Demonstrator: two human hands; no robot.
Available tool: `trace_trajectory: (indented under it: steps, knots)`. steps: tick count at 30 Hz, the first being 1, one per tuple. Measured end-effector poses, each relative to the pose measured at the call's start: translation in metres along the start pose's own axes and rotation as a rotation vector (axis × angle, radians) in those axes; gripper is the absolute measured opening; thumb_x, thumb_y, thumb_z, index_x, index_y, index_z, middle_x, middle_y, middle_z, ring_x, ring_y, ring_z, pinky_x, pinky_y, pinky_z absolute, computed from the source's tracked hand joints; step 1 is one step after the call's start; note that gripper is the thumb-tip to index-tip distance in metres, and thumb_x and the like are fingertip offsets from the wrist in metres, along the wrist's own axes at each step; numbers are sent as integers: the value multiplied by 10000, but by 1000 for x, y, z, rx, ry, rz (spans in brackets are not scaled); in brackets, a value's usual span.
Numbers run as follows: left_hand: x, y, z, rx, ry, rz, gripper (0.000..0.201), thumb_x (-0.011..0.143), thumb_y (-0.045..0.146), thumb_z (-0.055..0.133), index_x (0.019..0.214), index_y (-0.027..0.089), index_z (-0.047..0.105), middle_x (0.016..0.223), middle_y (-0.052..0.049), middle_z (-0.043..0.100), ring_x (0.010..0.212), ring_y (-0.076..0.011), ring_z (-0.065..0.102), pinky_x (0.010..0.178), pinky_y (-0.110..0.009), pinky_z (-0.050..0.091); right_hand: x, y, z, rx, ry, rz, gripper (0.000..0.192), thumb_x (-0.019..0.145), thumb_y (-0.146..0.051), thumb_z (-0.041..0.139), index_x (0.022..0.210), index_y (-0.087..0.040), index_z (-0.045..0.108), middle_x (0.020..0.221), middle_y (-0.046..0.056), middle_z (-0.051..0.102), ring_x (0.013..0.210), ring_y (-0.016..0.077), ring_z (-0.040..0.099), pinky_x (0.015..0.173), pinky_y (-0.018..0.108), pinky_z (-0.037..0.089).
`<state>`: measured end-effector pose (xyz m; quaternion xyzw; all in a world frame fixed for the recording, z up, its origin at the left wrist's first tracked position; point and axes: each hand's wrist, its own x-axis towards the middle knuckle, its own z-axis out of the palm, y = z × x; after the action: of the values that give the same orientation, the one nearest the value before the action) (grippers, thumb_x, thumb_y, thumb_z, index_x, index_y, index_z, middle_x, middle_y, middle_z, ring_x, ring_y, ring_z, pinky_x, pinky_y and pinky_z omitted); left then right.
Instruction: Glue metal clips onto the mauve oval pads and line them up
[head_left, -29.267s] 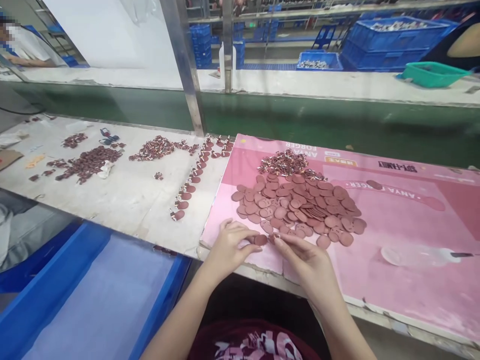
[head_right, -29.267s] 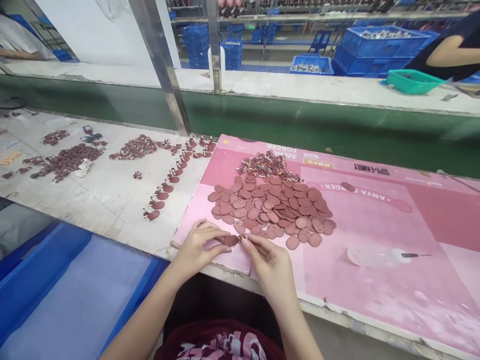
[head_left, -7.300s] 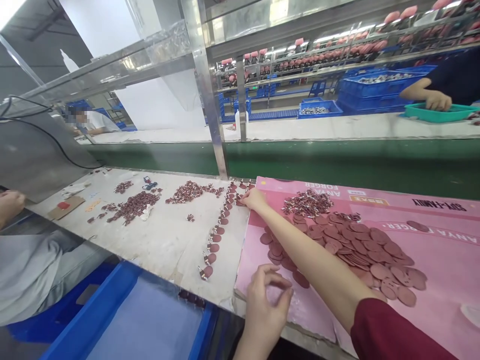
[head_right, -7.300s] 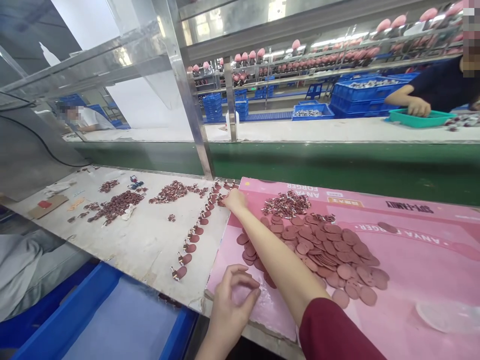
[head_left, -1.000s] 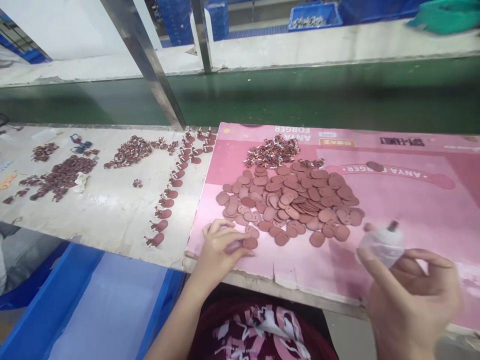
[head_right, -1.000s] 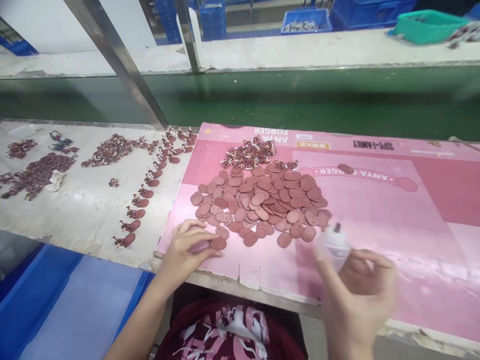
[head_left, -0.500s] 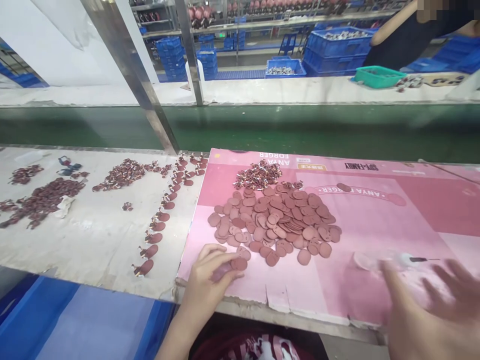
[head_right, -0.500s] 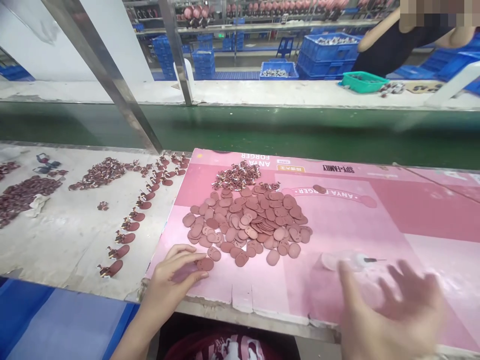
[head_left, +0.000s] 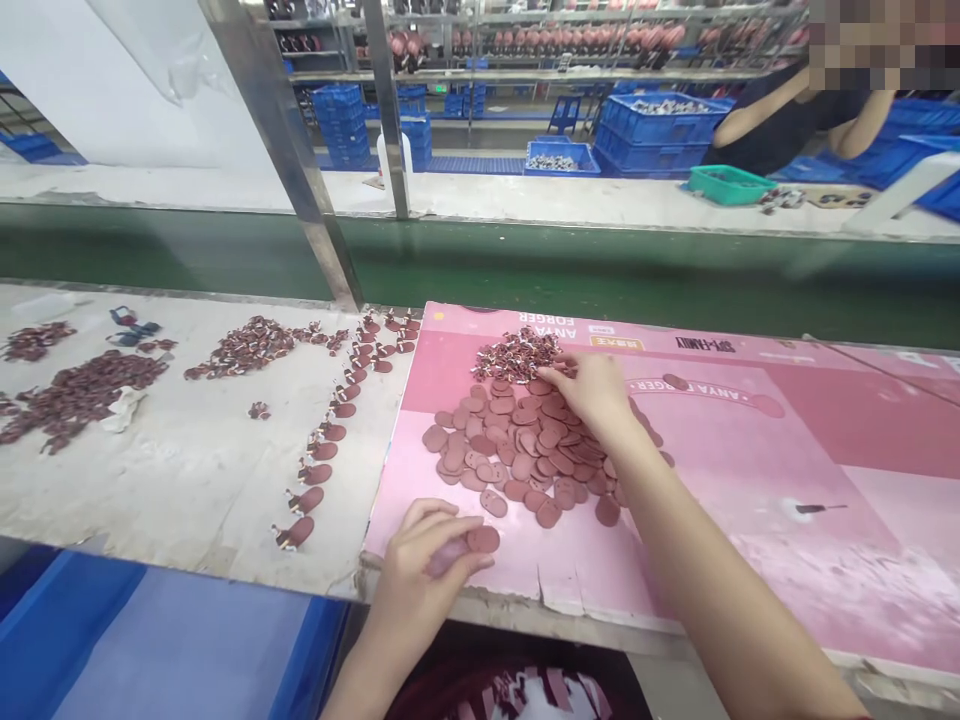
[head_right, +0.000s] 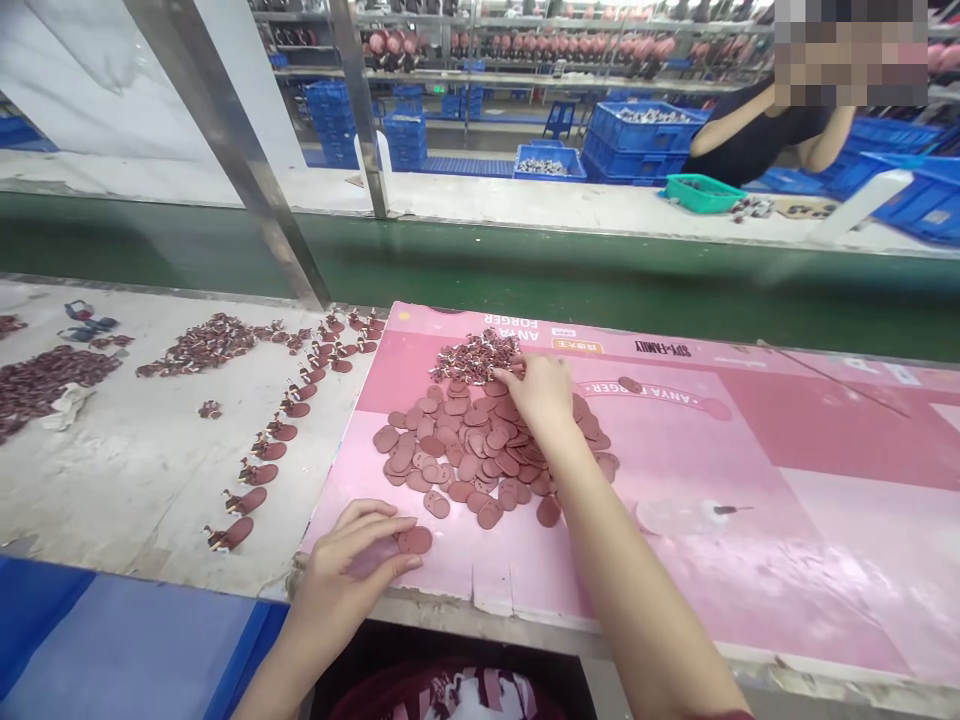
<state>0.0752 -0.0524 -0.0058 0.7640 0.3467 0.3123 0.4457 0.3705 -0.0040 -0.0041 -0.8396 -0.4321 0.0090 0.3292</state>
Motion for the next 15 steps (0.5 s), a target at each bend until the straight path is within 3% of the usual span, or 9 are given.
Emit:
trace_trajectory:
  steps: [5, 10, 15]
  knots:
    - [-4, 3, -5, 16, -10, 12, 221, 727, 178, 770, 939, 238, 756, 811, -43, 707, 896, -211, 632, 760, -304, 561, 8, -3, 8, 136, -39, 99, 134, 681, -275, 725, 627, -182, 643, 646, 57, 646, 747, 247, 609, 790, 414, 440]
    - [-2, 7, 0, -7, 31, 15, 226, 694, 147, 788, 907, 221, 765, 790, -44, 705, 865, -204, 635, 740, -295, 563, -13, -7, -15, 374, 64, 166, 230, 706, -388, 697, 734, -167, 642, 761, 82, 685, 791, 246, 649, 766, 396, 499]
    - [0, 12, 7, -43, 3, -22, 232, 688, 141, 790, 908, 211, 764, 828, -58, 701, 865, -203, 640, 734, -304, 576, -47, -15, -33, 793, 49, 300, 365, 651, -498, 743, 809, -174, 686, 743, 26, 667, 658, 146, 640, 619, 263, 539]
